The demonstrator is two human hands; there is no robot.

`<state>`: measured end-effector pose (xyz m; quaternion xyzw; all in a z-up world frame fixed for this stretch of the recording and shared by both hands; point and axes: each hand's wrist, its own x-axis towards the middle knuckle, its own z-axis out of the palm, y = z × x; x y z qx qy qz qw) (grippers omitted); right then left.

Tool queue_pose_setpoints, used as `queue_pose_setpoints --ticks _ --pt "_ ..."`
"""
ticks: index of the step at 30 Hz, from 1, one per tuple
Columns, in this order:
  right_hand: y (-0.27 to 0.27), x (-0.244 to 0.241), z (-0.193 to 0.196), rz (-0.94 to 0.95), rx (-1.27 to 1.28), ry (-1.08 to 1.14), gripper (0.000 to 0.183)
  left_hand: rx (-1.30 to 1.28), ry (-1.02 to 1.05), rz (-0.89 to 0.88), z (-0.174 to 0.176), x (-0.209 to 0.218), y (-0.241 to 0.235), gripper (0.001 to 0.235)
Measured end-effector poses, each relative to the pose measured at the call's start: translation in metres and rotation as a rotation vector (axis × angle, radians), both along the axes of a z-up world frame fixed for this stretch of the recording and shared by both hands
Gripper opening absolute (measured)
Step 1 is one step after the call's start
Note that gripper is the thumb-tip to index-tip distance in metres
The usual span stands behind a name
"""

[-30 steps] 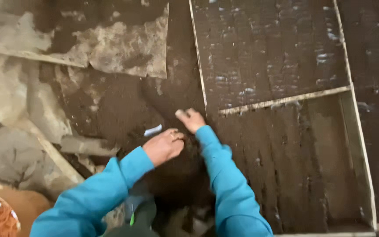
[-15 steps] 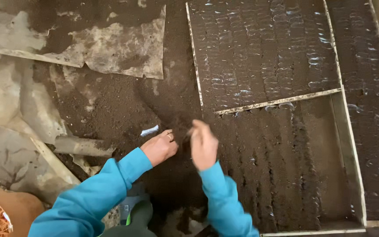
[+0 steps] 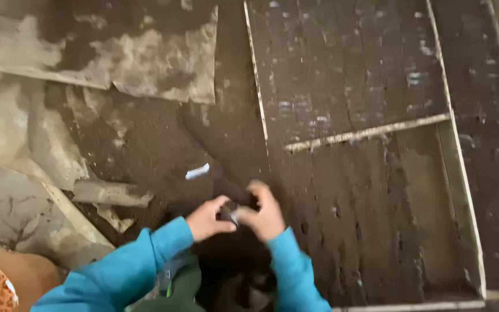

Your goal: The person sifts through dark soil on the floor using their hands, picking up small pieces of white debris and discarding them. They repeatedly gather and separate the soil to remove the foreign material.

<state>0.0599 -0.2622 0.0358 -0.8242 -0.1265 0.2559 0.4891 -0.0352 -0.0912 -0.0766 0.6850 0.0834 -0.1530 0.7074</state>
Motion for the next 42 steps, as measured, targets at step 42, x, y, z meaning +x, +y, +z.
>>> queue_pose_setpoints --ticks 42 --pt "-0.350 0.332 -0.086 0.133 -1.259 -0.314 0.054 1.236 -0.588 -0.083 0.086 0.044 0.059 0.034"
